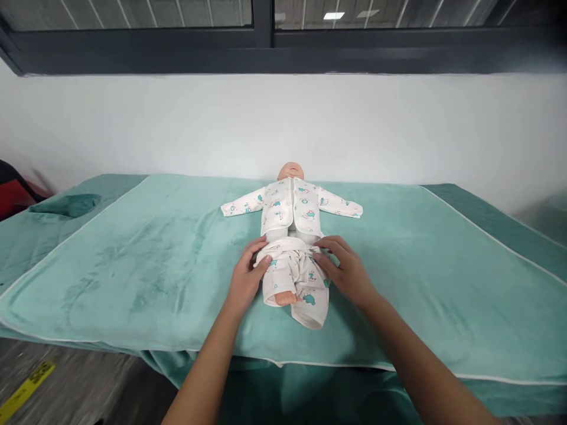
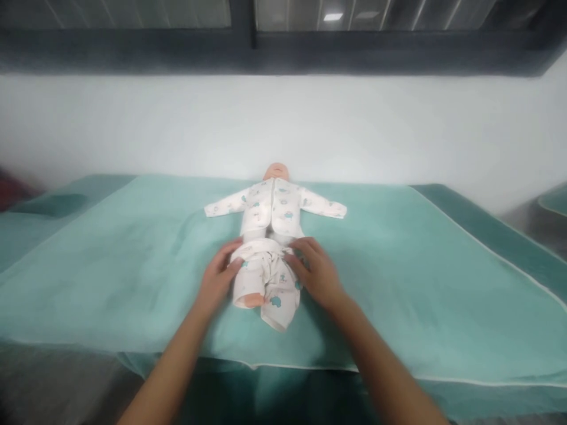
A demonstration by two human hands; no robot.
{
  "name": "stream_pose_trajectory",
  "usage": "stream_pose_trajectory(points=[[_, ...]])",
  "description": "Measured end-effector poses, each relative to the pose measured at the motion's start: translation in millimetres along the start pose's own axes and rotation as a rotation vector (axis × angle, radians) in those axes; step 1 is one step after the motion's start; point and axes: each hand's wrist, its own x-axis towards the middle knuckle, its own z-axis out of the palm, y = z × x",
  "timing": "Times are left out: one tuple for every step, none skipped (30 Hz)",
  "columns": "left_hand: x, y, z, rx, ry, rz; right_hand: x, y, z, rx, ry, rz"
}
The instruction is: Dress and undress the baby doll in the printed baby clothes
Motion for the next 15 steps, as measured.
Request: stream_pose_trajectory(points=[[5.7,2.9,1.5,0.014,0.008,0.018,5.4,-1.1,-0.2,-0.020,0.017,-0.008],[12.6,6.4,3.4,0.032,0.016,0.034,11.9,-2.5,-0.3,-0.058,0.037,-0.017],[20.7,10.3,5.8,0.059,0.020,0.049,19.4,-4.1,-0.2,-0.120,0.053,-0.027],[29.8,14.4,8.9,0.105,0.018,0.066,27.9,-6.3,0.1,-0.202,0.053,-0.037],[39.4,18.4,12.6,0.173,0.005,0.083,36.8,-9.0,0.7,-0.294,0.027,-0.047],[49.1,22.1,16.9,0.259,-0.014,0.096,46.0,-12.4,1.6,-0.387,-0.016,-0.055],[58.3,25.4,21.8,0.362,-0.032,0.103,54.9,-16.6,2.8,-0.473,-0.068,-0.061],[66.6,28.3,27.1,0.477,-0.050,0.105,63.2,-21.3,4.5,-0.550,-0.122,-0.068],[73.6,30.7,32.5,0.598,-0.072,0.104,70.6,-26.2,6.4,-0.617,-0.172,-0.077],[79.0,32.8,37.6,0.712,-0.096,0.105,77.0,-30.9,8.5,-0.673,-0.210,-0.085],[82.8,34.7,42.0,0.807,-0.117,0.113,82.4,-34.6,10.5,-0.716,-0.231,-0.090],[85.1,36.2,45.3,0.872,-0.134,0.130,86.7,-36.7,12.1,-0.739,-0.243,-0.093],[86.3,37.4,47.0,0.899,-0.142,0.153,90.0,-36.4,12.9,-0.737,-0.241,-0.091],[86.8,37.9,46.6,0.883,-0.135,0.174,92.1,-33.0,12.7,-0.705,-0.224,-0.081],[86.9,37.6,43.9,0.829,-0.103,0.183,93.0,-26.4,11.0,-0.640,-0.186,-0.052]])
